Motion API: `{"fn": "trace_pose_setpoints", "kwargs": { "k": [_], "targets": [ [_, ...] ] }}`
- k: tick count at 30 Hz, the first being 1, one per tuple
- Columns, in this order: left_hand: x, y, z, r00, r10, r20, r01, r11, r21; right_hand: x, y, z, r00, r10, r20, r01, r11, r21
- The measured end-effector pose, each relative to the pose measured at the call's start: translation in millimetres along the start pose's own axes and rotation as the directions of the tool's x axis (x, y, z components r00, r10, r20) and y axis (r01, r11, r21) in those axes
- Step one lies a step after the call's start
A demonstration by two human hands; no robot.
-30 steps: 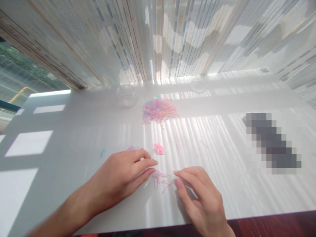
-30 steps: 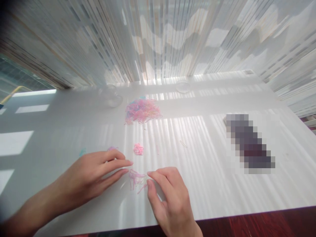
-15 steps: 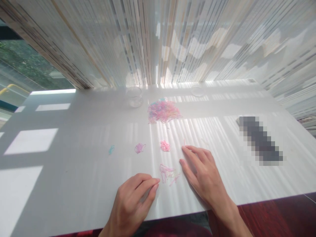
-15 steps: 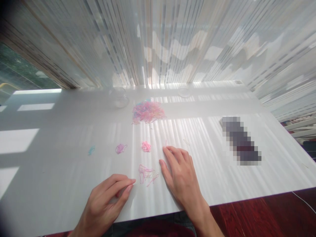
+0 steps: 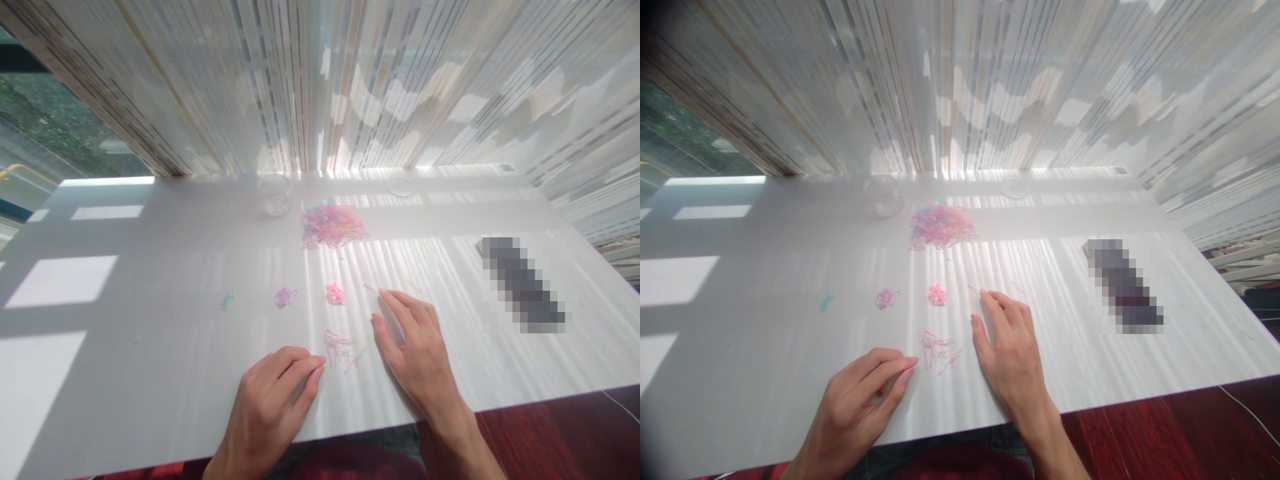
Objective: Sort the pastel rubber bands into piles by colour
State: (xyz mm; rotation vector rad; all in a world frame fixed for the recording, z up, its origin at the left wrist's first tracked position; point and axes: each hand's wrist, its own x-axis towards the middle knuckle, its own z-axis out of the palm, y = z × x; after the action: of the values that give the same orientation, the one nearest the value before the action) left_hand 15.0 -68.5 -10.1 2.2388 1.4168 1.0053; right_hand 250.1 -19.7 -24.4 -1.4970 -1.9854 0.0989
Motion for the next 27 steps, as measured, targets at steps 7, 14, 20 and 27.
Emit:
{"fn": "trace_pose_setpoints", "kwargs": {
  "k": [7, 14, 20, 27],
  "targets": [
    [-0.9, -1.3, 0.0, 1.0, -0.004, 0.008, 0.004, 1.0, 0.002, 0.6, 1.0, -1.3, 0.993, -0.064, 0.1, 0.064, 0.998, 0.003],
    [-0.7, -0.5, 0.7, 1.0, -0.012, -0.004, 0.012, 1.0, -0.014, 0.0, -0.5, -2.2, 0.997, -0.057, 0.05, 0.055, 0.998, 0.036],
    [0.1, 0.1, 0.4, 1.0, -0.011, -0.001, 0.011, 1.0, -0.014, -1.1, -1.0, -1.9, 0.997, -0.066, 0.027, 0.065, 0.997, 0.049],
    [-0.8, 0.6, 0.9, 1.0, -0.021, 0.003, 0.021, 1.0, -0.019, -0.3, -0.6, 0.7, 0.999, -0.049, 0.019, 0.049, 0.998, 0.038]
  ]
}}
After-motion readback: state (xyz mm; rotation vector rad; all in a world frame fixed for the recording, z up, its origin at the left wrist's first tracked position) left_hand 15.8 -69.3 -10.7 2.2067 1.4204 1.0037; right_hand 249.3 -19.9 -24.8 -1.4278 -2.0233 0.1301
